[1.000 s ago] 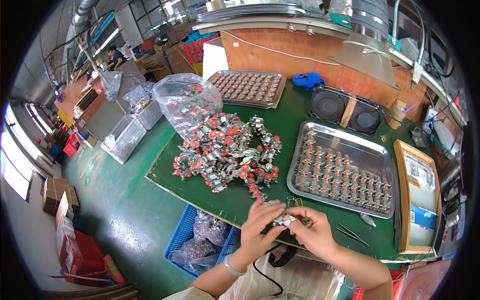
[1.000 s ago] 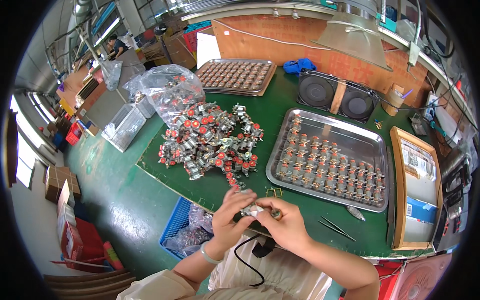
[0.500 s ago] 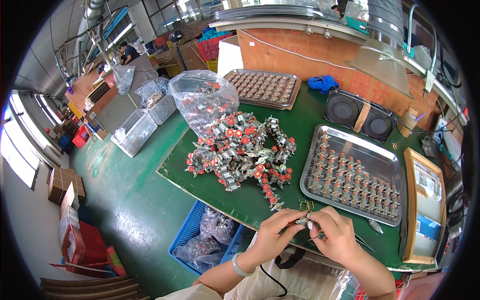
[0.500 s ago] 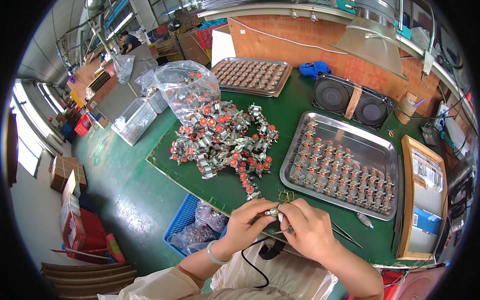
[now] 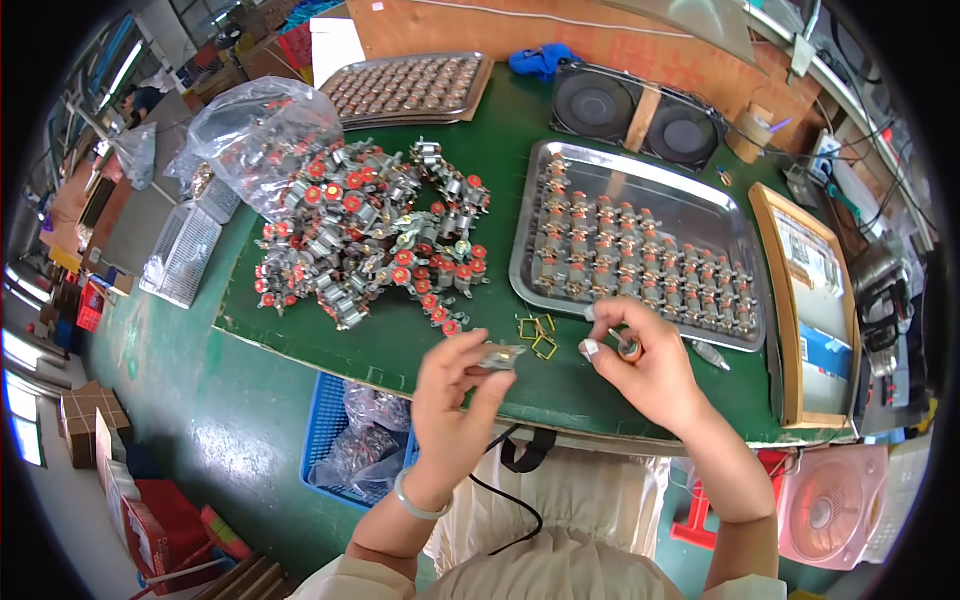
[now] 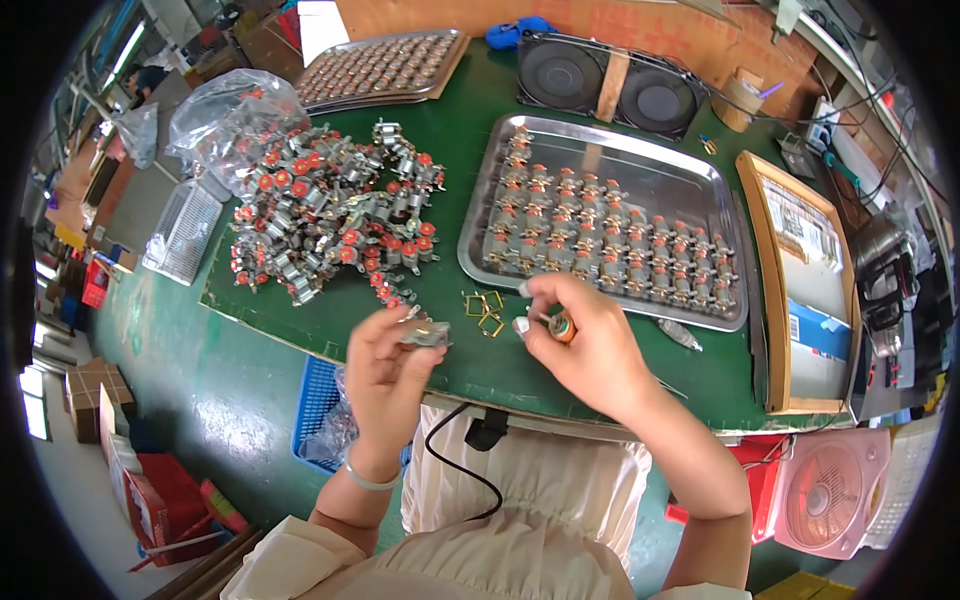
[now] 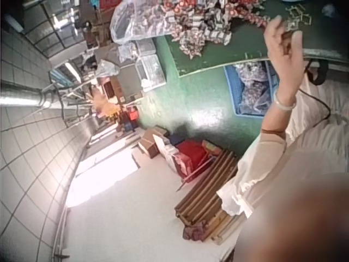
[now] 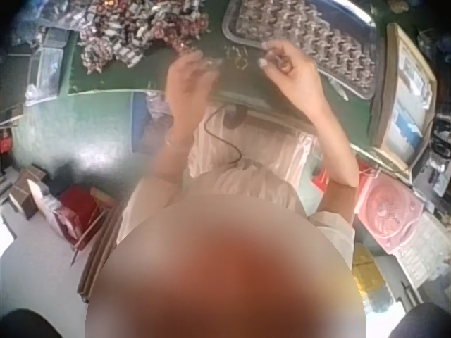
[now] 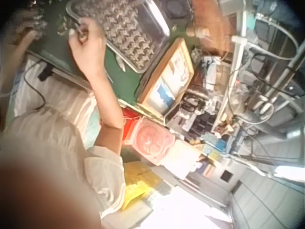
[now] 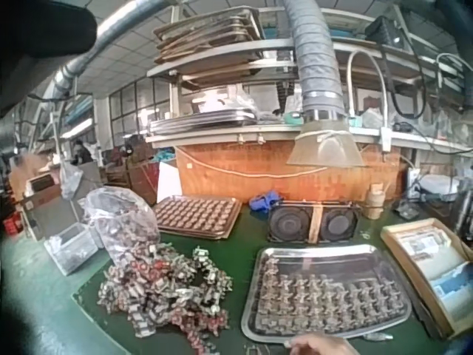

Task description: Assembling small electronic components at a workbench using tools.

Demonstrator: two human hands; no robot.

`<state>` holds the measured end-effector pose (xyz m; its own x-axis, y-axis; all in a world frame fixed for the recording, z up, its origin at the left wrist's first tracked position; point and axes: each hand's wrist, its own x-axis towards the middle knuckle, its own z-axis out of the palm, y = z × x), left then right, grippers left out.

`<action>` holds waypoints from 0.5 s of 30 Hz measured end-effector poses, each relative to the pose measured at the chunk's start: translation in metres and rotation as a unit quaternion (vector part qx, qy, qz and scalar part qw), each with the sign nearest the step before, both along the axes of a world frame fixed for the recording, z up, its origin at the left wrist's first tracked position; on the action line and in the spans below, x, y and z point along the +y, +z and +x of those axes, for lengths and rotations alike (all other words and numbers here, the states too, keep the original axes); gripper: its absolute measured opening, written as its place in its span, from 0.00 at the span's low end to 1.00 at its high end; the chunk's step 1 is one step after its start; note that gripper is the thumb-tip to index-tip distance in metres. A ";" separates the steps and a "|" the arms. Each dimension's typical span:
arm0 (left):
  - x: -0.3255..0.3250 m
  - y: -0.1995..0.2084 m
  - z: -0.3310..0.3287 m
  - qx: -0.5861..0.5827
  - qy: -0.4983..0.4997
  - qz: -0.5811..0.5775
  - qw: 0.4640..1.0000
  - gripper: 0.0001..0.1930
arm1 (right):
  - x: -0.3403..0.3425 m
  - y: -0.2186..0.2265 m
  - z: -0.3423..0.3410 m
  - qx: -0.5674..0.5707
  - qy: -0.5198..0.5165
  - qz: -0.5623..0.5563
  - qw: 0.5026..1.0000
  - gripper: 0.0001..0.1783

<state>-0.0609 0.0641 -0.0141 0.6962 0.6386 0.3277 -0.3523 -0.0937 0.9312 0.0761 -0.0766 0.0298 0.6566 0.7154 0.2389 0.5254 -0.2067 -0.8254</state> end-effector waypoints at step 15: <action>0.011 0.008 -0.006 -0.008 -0.028 -0.146 0.989 0.10 | 0.022 -0.025 -0.007 -0.273 0.008 -0.099 0.957 0.29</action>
